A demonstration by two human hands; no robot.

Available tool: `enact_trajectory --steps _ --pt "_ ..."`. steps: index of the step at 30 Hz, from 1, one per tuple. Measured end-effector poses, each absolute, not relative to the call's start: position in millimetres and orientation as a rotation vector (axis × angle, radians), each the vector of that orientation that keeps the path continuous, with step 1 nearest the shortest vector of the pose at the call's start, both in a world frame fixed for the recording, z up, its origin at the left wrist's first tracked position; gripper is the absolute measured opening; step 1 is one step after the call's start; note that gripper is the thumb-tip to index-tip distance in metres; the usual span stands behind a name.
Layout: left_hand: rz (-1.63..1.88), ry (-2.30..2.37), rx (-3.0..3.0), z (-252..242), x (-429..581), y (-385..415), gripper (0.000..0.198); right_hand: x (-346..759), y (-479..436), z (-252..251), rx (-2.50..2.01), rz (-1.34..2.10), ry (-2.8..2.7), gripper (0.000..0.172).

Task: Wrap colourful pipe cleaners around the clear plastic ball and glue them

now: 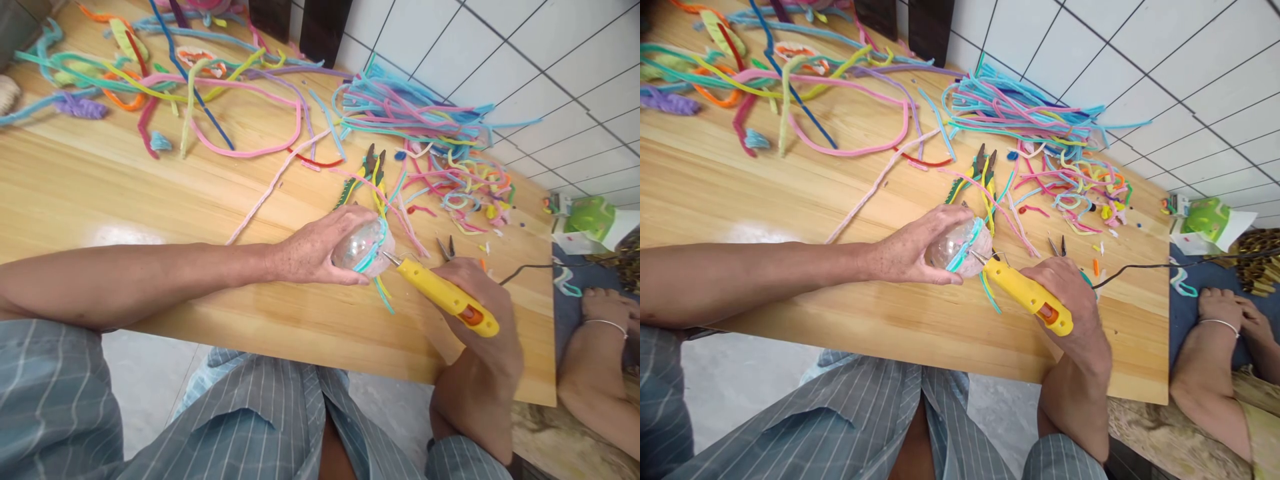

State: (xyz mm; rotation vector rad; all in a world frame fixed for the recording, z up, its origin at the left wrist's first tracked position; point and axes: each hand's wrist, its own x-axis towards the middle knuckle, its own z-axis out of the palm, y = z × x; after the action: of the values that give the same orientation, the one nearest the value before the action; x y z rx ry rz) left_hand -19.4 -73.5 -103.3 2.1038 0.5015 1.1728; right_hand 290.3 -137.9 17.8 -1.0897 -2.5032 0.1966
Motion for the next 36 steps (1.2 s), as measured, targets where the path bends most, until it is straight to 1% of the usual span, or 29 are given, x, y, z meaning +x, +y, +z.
enact_trajectory --steps 3,11,17,22,32,36 --pt "1.177 0.496 2.1 -102.8 -19.4 -73.7 0.103 288.8 -137.6 16.5 -1.1 0.193 -2.518 0.018" --pt "1.134 0.533 2.098 -101.8 -18.1 -73.8 0.104 286.7 -138.2 21.7 -1.103 0.228 -2.5 0.016" --pt "1.115 0.543 2.103 -100.3 -18.9 -73.7 0.102 285.7 -138.2 20.2 -1.083 0.209 -2.505 0.018" --pt "1.126 0.528 2.122 -100.8 -19.1 -73.7 0.101 285.2 -137.7 21.8 -1.058 0.195 -2.516 0.013" --pt "1.15 0.521 2.151 -102.1 -18.7 -73.2 0.101 286.0 -138.5 17.8 -1.104 0.189 -2.513 0.015" --pt "1.125 0.521 2.134 -102.5 -19.2 -72.9 0.105 285.8 -139.1 18.3 -1.1 0.199 -2.483 0.011"
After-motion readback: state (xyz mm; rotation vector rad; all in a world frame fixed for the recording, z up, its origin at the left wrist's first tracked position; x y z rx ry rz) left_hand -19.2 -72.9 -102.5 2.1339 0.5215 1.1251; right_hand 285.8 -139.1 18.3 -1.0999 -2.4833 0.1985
